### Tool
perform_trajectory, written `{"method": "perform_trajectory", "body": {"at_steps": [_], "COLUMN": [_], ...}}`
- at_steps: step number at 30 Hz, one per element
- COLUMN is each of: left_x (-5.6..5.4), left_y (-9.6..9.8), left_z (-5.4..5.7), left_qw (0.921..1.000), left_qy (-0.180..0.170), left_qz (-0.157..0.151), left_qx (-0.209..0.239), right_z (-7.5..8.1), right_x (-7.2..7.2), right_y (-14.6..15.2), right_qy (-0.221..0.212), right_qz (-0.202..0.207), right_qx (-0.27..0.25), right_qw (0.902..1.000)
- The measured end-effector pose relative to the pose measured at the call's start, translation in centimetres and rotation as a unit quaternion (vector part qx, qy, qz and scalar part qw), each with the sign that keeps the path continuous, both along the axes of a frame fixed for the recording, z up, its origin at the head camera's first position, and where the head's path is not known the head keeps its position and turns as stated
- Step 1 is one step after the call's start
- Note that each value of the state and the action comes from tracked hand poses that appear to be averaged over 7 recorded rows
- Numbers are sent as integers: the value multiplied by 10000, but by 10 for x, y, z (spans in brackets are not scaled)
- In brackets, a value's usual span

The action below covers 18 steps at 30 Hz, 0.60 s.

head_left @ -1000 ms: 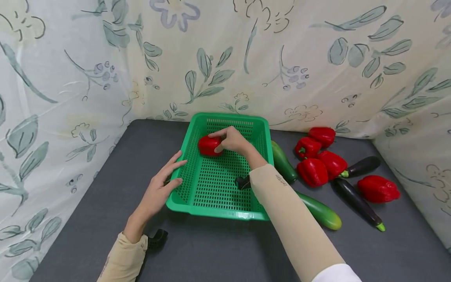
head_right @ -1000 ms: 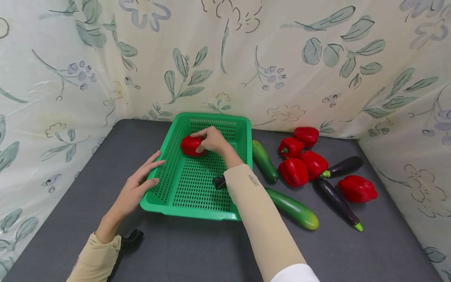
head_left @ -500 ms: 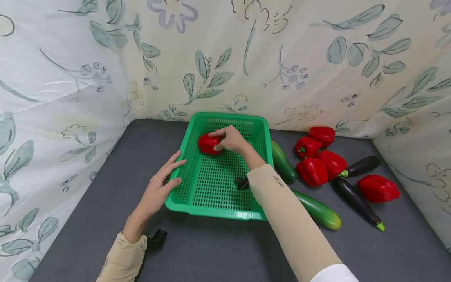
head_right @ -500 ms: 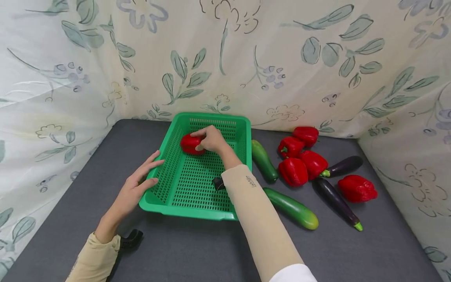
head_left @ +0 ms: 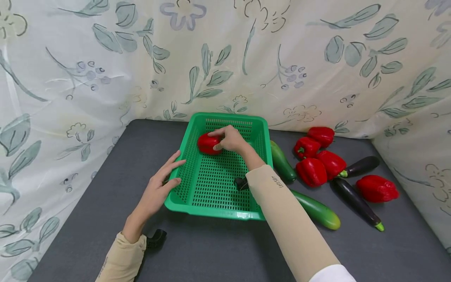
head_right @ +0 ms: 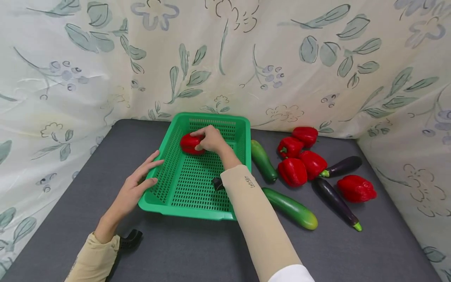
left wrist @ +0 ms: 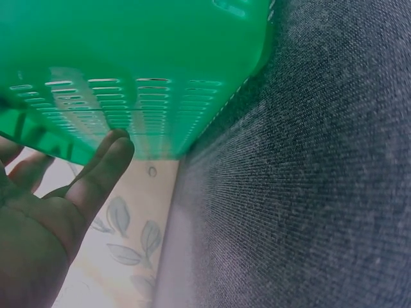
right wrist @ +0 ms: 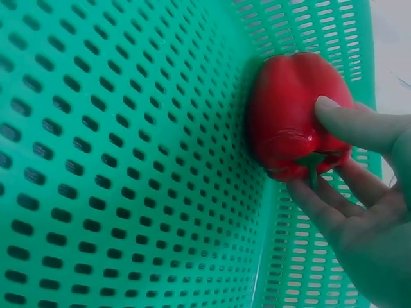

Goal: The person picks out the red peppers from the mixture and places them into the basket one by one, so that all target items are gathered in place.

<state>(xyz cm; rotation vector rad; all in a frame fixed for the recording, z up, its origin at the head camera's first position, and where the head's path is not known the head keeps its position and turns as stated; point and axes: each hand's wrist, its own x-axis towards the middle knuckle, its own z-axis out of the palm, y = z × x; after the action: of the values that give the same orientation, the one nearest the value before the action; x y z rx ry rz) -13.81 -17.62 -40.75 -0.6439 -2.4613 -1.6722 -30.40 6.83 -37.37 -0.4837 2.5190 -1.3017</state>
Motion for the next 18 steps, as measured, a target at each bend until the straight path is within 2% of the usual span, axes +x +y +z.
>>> {"method": "perform_trajectory", "body": {"at_steps": [11, 18], "left_x": [-3, -2], "left_y": [-2, -3], "left_z": [-1, 2], "left_qw": [10000, 10000], "left_qy": [12, -77], "left_qz": [-57, 7], "left_qx": [3, -29], "right_z": [6, 6], "right_x": [0, -1], "right_y": [1, 0], "right_qy": [-344, -354], "right_qz": [-3, 66], "right_qx": [-345, -520], "right_qw": [9988, 9980]}}
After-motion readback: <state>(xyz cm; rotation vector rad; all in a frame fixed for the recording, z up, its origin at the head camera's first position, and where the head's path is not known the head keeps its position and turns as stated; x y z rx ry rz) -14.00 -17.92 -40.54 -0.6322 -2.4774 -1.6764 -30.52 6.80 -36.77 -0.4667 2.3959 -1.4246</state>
